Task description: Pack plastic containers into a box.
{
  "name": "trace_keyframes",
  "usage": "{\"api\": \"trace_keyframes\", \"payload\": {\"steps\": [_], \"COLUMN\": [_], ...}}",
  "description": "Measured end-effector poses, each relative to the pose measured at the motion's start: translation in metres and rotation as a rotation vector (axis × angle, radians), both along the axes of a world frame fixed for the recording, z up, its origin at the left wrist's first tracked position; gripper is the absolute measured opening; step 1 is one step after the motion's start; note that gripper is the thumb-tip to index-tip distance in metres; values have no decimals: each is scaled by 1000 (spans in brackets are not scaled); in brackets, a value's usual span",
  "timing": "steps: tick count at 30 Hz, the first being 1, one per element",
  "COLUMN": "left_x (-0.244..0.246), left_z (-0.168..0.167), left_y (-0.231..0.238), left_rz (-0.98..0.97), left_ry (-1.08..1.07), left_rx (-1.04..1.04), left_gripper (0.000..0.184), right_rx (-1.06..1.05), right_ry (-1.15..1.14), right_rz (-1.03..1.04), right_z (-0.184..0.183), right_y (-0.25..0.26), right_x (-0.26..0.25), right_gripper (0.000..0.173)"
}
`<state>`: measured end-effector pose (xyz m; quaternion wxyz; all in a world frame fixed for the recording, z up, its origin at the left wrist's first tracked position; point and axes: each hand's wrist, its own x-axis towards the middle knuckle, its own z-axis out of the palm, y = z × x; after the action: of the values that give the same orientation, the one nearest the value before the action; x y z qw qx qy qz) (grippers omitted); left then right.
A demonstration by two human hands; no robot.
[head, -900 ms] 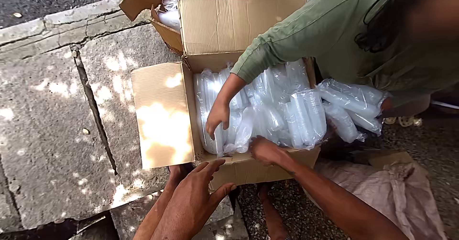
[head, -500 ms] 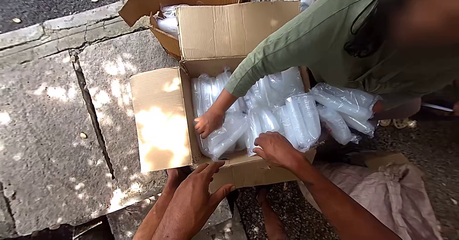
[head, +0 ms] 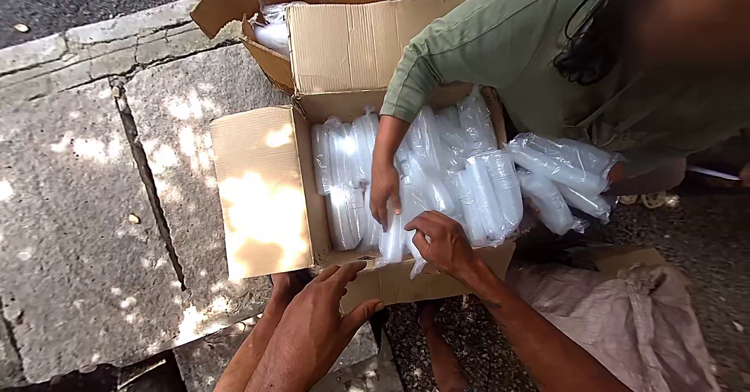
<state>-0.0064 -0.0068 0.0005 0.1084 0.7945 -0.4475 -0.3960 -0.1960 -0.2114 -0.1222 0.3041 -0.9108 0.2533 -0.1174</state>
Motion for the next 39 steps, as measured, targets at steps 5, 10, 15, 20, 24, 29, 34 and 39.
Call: {"api": "trace_keyframes", "payload": {"steps": [5,10,15,20,24,29,34,39], "left_x": [2,3,3,7,6,5,4,6], "left_z": [1,1,4,6,8,6,6,7], "left_y": [0,0,3,5,3,4,4,2], "left_rz": [3,5,10,18,14,7,7,8], "left_ry": [3,2,-3,-10,-6,-13,-4,7], "left_rx": [-10,0,-2,-13,1,-8,19,8], "left_gripper": [70,70,70,71,70,70,71,72], "right_rx": [129,106,76,36,-95,-215,-190,-186], "right_ry": [-99,48,130,160,126,10,74,193], "right_rz": [254,518,468,205,280,430,397,423], "right_z": [-5,-40,-54,-53,-59,-71,-92,-109], "right_y": [33,65,68,53,58,65,61,61], "right_x": [42,82,82,58,47,61,75,67], "right_gripper": [18,14,13,18,14,13,19,33]}}
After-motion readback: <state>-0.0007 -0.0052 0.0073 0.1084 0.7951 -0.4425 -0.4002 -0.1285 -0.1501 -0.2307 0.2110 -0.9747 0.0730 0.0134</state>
